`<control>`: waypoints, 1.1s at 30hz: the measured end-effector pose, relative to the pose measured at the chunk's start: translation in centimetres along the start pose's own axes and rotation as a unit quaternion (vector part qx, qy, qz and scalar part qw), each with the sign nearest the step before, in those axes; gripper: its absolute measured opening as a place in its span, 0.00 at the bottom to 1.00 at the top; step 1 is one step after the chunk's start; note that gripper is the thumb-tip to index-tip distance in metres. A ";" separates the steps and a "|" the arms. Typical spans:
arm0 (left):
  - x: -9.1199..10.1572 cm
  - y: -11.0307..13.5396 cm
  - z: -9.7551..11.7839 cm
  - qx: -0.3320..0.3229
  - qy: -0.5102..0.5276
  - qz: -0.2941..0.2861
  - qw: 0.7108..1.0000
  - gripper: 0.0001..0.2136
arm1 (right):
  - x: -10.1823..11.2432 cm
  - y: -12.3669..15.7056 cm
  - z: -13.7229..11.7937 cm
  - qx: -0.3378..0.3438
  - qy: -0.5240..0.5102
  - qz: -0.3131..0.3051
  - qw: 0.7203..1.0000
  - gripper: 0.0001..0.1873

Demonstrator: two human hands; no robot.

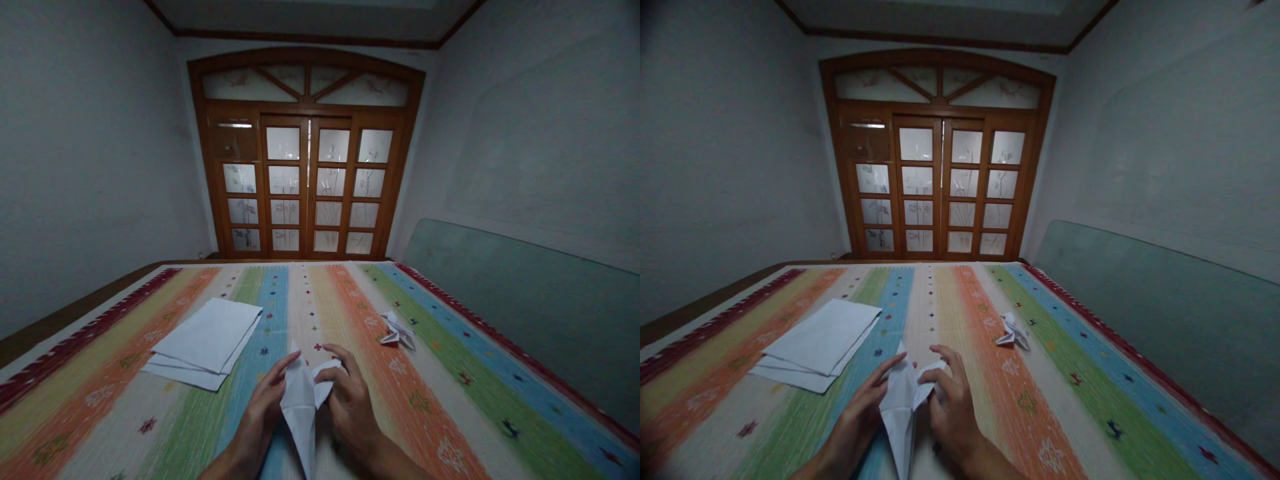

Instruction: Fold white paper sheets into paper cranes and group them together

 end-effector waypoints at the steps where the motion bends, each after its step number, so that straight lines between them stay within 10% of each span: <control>1: -0.3 0.0 -0.1 0.005 0.026 -0.016 1.000 0.32 | -0.2 0.0 0.6 -0.026 -0.023 -0.002 0.999 0.19; 7: -1.0 0.0 -0.2 0.001 0.076 -0.052 0.996 0.46 | -1.2 0.5 3.6 -0.128 -0.128 0.003 0.984 0.12; 15: 0.6 -0.8 -0.8 0.006 -0.032 -0.022 0.999 0.26 | -2.3 0.9 4.4 -0.152 -0.215 -0.016 0.964 0.09; 33: 1.0 -1.2 -0.5 -0.019 -0.065 0.010 0.998 0.26 | -1.6 0.5 4.7 -0.175 -0.201 -0.007 0.964 0.11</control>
Point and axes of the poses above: each hand's wrist, its own y-axis away from the middle knuckle, its own x-axis out of the back of the hand, z = x × y, the point moved 8 cm from there along -y, towards the middle knuckle, and after that the axes turned 5 degrees about -z, right-handed, at the moved point
